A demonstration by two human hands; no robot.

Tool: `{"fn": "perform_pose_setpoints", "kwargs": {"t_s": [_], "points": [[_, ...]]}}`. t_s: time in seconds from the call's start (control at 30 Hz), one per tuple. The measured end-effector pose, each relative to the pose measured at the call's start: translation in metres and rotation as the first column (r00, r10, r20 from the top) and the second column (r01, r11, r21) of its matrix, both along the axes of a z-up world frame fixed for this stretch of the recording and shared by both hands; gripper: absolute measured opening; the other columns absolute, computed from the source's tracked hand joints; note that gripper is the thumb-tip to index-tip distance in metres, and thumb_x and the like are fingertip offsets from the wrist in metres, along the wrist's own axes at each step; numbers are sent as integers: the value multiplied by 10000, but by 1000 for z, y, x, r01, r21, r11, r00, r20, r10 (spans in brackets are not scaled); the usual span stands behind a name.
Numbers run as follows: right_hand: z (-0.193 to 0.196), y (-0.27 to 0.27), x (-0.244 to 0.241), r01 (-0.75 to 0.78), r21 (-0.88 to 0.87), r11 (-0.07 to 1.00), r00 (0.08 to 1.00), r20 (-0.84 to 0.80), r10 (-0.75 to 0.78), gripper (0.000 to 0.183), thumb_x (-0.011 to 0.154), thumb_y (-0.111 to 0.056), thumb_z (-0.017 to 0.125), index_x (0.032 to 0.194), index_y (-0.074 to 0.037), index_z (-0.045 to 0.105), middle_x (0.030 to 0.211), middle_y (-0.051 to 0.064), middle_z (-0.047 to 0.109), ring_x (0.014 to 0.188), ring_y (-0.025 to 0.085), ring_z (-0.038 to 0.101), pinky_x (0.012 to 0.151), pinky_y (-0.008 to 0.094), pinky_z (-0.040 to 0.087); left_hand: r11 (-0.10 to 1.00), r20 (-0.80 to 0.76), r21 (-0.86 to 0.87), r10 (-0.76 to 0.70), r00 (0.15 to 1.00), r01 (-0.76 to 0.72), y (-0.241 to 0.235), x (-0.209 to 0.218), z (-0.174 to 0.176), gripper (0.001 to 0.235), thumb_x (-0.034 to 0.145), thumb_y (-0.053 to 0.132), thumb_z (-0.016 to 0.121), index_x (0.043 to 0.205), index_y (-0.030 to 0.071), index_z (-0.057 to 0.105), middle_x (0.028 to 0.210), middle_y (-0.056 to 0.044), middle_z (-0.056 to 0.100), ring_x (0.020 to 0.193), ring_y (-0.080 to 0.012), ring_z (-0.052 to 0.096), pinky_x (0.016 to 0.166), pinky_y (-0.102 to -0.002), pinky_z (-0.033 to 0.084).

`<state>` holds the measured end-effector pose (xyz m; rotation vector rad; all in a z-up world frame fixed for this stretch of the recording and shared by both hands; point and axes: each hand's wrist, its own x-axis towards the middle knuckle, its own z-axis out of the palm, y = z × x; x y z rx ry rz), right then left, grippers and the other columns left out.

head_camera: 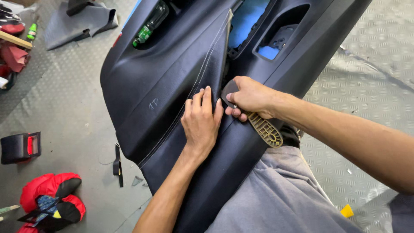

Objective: The person applies a black vinyl wrap to a car door panel using a squeegee tool. They smooth the material along the contours and edges, pressing out air bubbles and ensuring adhesion to the surface.

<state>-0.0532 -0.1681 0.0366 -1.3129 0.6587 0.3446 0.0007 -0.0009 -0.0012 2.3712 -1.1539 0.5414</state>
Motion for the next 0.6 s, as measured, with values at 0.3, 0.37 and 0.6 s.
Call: {"fn": "perform_pose_setpoints", "kwargs": {"t_s": [0.3, 0.37, 0.6], "points": [[-2, -3, 0, 5, 87, 996, 999, 49, -10, 145, 1024, -68, 482, 1165, -37, 466, 739, 110, 590, 497, 91, 475, 367, 240, 386, 1000, 0, 2, -7, 1000, 7, 1, 2, -2, 441, 909, 240, 745, 1261, -16, 675, 1202, -163, 696, 992, -327, 673, 795, -420, 588], [-5, -6, 1, 7, 151, 988, 1000, 28, -12, 121, 1025, -86, 480, 1142, -56, 489, 731, 92, 589, 488, 70, 454, 364, 222, 373, 1000, 0, 0, -9, 1000, 9, 2, 2, -4, 441, 912, 239, 743, 1263, -19, 672, 1204, -165, 693, 1002, -329, 671, 803, -421, 589], [-14, 10, 14, 72, -45, 996, 997, 44, -70, 119, 993, -8, 474, 1108, -28, 502, 705, 120, 592, 467, 127, 491, 339, 283, 386, 1000, -21, -10, -16, 1000, 16, 2, 4, -13, 440, 927, 219, 738, 1289, -18, 658, 1217, -176, 682, 1026, -352, 659, 835, -441, 576]]}}
